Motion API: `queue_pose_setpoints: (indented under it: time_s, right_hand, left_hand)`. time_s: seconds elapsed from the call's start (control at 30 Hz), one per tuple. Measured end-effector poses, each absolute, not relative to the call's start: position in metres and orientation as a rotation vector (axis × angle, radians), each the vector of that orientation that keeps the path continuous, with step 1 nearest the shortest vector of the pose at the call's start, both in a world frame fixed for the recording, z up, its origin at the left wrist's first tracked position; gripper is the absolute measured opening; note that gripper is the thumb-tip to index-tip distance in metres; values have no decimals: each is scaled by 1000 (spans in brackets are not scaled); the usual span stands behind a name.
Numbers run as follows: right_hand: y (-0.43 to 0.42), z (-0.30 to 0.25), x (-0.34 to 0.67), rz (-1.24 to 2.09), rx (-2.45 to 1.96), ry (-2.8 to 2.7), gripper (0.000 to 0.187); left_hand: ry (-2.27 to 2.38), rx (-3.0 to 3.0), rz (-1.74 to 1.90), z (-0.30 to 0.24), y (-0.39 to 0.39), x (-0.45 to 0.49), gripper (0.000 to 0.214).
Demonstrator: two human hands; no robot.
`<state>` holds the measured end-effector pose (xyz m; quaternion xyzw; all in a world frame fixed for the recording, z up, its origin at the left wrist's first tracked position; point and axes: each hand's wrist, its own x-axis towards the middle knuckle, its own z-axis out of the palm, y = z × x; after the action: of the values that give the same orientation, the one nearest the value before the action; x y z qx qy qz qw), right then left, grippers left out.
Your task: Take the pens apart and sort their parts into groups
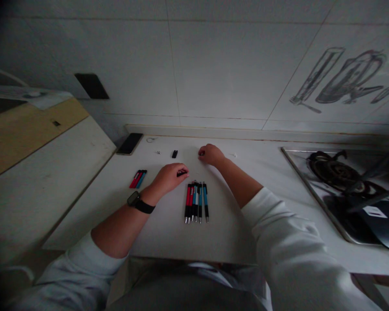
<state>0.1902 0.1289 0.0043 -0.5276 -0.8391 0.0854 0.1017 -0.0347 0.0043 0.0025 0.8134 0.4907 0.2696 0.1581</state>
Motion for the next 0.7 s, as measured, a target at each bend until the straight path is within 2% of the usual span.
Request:
queue_pose_setpoints:
  time_s: [0.6, 0.7]
  right_hand:
    - [118, 16, 192, 272, -1593, -2409, 26]
    - [103, 24, 196, 268, -1532, -2337, 21]
  left_hand:
    - [1413, 2338, 760, 4, 3, -35, 8]
    - [1430, 2319, 783, 5, 3, -35, 8]
